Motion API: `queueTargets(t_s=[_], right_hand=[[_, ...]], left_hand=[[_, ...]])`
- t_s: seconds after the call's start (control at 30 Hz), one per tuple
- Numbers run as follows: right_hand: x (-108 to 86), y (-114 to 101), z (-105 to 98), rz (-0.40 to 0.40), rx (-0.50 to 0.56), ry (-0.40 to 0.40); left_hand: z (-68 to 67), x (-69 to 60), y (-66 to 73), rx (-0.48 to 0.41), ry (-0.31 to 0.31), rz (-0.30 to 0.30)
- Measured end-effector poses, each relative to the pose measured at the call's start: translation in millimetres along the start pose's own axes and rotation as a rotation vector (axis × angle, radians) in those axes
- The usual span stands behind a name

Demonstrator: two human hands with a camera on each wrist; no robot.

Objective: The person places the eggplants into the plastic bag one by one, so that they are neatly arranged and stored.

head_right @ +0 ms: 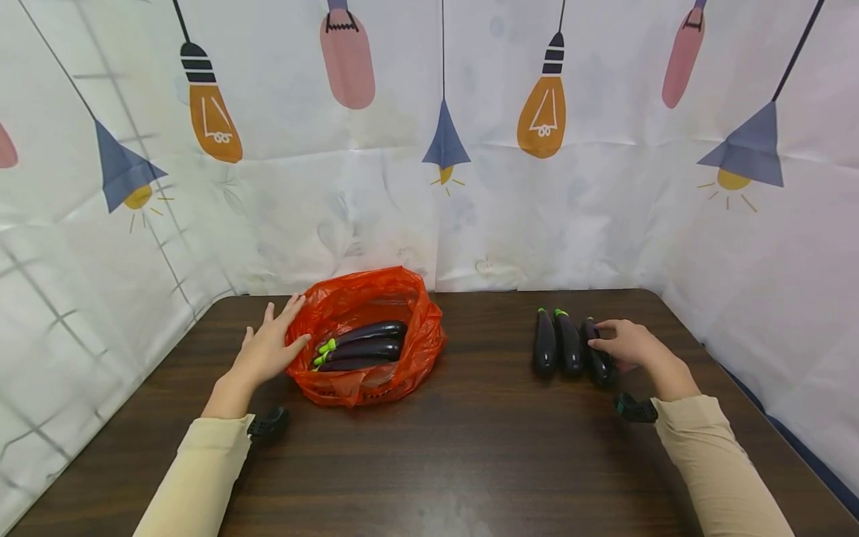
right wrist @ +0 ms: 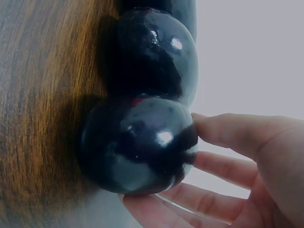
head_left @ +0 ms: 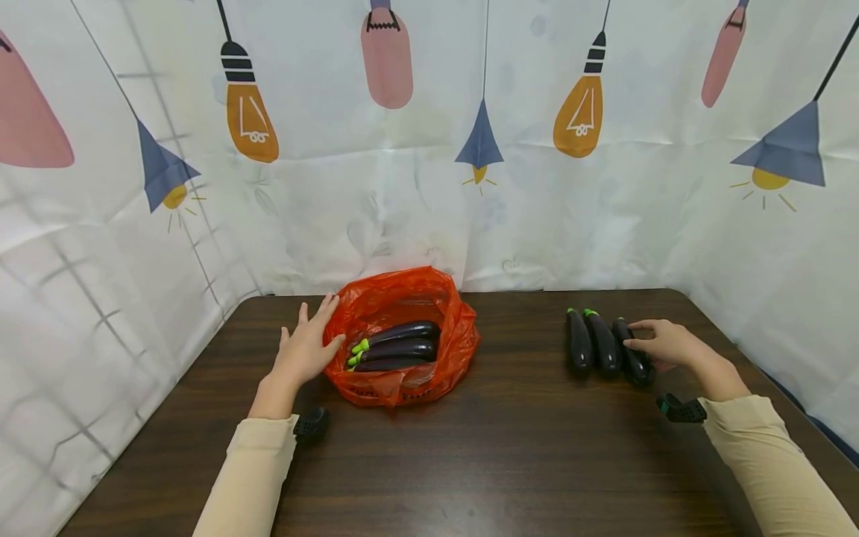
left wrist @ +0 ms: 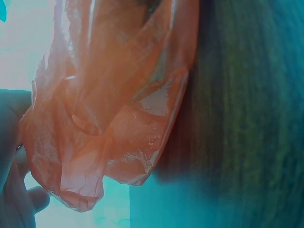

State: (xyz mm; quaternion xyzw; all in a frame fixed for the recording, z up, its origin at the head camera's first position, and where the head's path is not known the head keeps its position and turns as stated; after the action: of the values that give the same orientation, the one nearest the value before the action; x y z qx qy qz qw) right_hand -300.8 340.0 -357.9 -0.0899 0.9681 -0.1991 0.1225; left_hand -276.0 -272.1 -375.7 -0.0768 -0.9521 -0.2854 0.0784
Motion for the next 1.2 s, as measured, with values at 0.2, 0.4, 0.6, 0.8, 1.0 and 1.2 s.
queueTargets(t_s=[0.2,0.4,0.6,0.8,1.0,1.2], right_hand=[[-0.6,-0.2,0.5,-0.001,-0.005,0.006],[-2.5,0.3,-2.1,0.006,-0.014,0.004],[-6.1,-1.5,-7.2,-0.002,-0.025,0.006],[-8.0,-2.8,-12.7,-0.02,-0.038,0.013],[-9.4,-6.5,-16.3,-0.046,-0.056,0.036],[-10.2,-16.4,-19.1,-0.064,-0.091,0.066]], left_hand=[[-0.1,-0.1,0.4,-0.005,0.003,0.002],[-0.5,-0.8,0.5,-0.006,0.004,0.009],[-1.1,-1.2,0.3,-0.002,0.006,0.013],[-0.8,-1.2,-0.2,-0.005,0.005,0.012],[-0.8,-1.2,-0.2,-0.004,0.005,0.012],[-1.1,-1.1,0.0,-0.005,0.006,0.015]])
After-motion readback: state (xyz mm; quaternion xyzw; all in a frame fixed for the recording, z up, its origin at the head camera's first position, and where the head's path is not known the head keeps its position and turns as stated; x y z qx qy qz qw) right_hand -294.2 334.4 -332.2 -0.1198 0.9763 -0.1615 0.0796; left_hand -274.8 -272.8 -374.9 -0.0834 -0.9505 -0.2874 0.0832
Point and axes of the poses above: each hand's wrist, its own x-axis towards the middle knuckle, its own z-axis out of the palm, y = z × x, the point moved 1 cm from there along x, towards the middle knuckle, and after that the axes turned 8 degrees about -x, right-handed, at the moved point
